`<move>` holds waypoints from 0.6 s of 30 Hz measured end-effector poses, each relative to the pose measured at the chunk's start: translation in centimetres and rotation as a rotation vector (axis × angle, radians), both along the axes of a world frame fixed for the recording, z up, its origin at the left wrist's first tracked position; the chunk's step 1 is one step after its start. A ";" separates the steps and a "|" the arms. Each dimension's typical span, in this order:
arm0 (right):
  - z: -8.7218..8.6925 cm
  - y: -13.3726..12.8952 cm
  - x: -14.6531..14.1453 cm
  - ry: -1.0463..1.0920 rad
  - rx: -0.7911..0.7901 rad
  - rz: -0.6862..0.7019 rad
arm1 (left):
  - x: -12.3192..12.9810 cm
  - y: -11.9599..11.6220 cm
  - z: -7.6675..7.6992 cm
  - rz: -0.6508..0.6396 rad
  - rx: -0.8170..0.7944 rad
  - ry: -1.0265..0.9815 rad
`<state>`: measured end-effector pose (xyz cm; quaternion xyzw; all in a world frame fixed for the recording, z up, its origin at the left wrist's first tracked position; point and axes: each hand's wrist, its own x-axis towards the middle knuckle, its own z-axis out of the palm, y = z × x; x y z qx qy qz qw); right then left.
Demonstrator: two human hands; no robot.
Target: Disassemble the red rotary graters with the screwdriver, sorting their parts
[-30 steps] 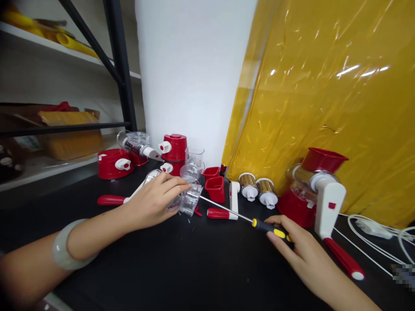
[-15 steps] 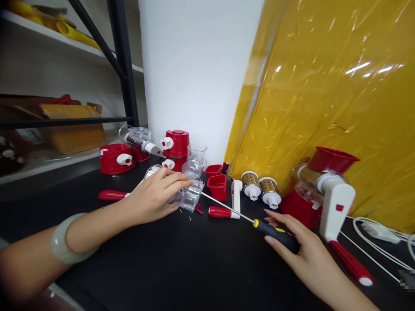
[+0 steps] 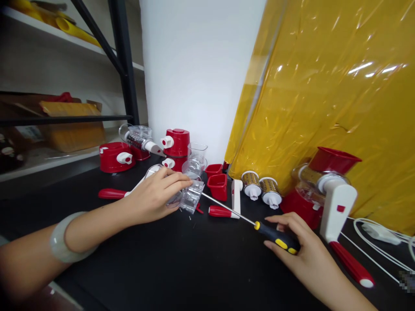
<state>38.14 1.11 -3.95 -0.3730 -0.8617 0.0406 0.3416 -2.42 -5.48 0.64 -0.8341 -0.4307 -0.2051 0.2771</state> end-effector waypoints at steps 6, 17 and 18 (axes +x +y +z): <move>1.3 -0.2 0.2 -0.004 -0.149 -0.021 | -0.1 -0.1 0.4 0.005 0.020 -0.005; 0.4 -0.3 0.0 -0.071 -0.058 -0.005 | 0.2 -0.5 0.4 -0.082 -0.039 0.029; 0.5 -0.3 0.0 -0.064 -0.062 -0.006 | 0.2 -0.5 0.4 -0.092 -0.037 0.028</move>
